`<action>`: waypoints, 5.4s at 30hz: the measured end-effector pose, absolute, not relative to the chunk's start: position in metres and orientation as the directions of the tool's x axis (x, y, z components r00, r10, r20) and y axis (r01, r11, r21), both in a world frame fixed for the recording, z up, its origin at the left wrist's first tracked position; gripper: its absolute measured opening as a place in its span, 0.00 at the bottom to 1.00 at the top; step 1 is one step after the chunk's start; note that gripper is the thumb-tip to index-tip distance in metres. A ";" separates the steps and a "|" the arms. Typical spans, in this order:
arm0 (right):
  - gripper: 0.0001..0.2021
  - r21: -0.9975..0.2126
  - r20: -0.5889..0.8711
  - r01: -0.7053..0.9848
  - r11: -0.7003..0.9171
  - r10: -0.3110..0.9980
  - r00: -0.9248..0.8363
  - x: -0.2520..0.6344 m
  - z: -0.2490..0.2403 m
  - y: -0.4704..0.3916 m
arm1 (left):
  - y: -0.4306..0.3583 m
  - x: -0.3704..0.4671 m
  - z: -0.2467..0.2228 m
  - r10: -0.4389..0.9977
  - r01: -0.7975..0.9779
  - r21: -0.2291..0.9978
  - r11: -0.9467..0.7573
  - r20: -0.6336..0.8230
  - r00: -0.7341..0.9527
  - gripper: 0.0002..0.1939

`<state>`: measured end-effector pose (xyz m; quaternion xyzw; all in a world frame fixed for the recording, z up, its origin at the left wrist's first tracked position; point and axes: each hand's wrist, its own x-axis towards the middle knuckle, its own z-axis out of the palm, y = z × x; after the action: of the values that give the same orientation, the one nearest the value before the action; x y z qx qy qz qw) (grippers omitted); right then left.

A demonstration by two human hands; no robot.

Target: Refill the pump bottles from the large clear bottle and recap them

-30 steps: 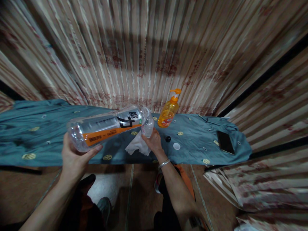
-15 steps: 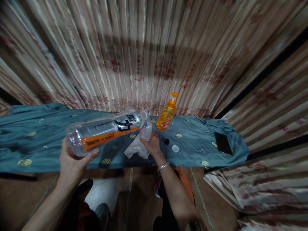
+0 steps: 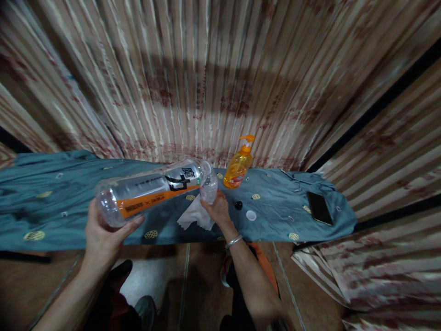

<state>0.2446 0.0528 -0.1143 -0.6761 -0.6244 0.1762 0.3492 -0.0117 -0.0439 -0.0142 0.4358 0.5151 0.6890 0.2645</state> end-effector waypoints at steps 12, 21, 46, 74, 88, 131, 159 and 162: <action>0.19 -0.696 0.212 0.716 0.048 0.967 0.141 0.246 -0.115 0.053 | -0.045 -0.016 -0.014 0.811 0.145 0.930 -0.338 0.366 -0.457 0.48; 0.21 -0.682 0.180 0.731 -0.006 0.968 0.175 0.245 -0.113 0.051 | -0.045 -0.014 -0.011 0.818 0.115 0.942 -0.316 0.332 -0.469 0.50; 0.20 -0.696 0.188 0.718 0.018 0.969 0.158 0.246 -0.110 0.050 | -0.043 -0.015 -0.018 0.815 0.127 0.930 -0.346 0.365 -0.450 0.52; 0.22 -0.694 0.183 0.720 0.014 0.970 0.157 0.246 -0.109 0.050 | -0.042 -0.015 -0.018 0.811 0.137 0.921 -0.364 0.385 -0.440 0.51; 0.22 -0.691 0.197 0.722 0.026 0.968 0.154 0.248 -0.113 0.051 | -0.042 -0.016 -0.019 0.808 0.155 0.916 -0.370 0.399 -0.434 0.50; 0.22 -0.688 0.185 0.725 0.023 0.972 0.144 0.247 -0.111 0.051 | -0.042 -0.016 -0.022 0.799 0.129 0.918 -0.374 0.390 -0.459 0.50; 0.22 -0.678 0.189 0.735 0.017 0.970 0.152 0.247 -0.109 0.050 | -0.043 -0.016 -0.023 0.795 0.186 0.899 -0.397 0.438 -0.420 0.49; 0.23 -0.684 0.175 0.730 0.016 0.974 0.142 0.246 -0.107 0.050 | -0.042 -0.013 -0.024 0.806 0.135 0.913 -0.385 0.403 -0.433 0.50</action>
<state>0.2458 0.0496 -0.1067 -0.6772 -0.6291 0.1825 0.3352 -0.0131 -0.0422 -0.0235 0.4726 0.4976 0.6849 0.2450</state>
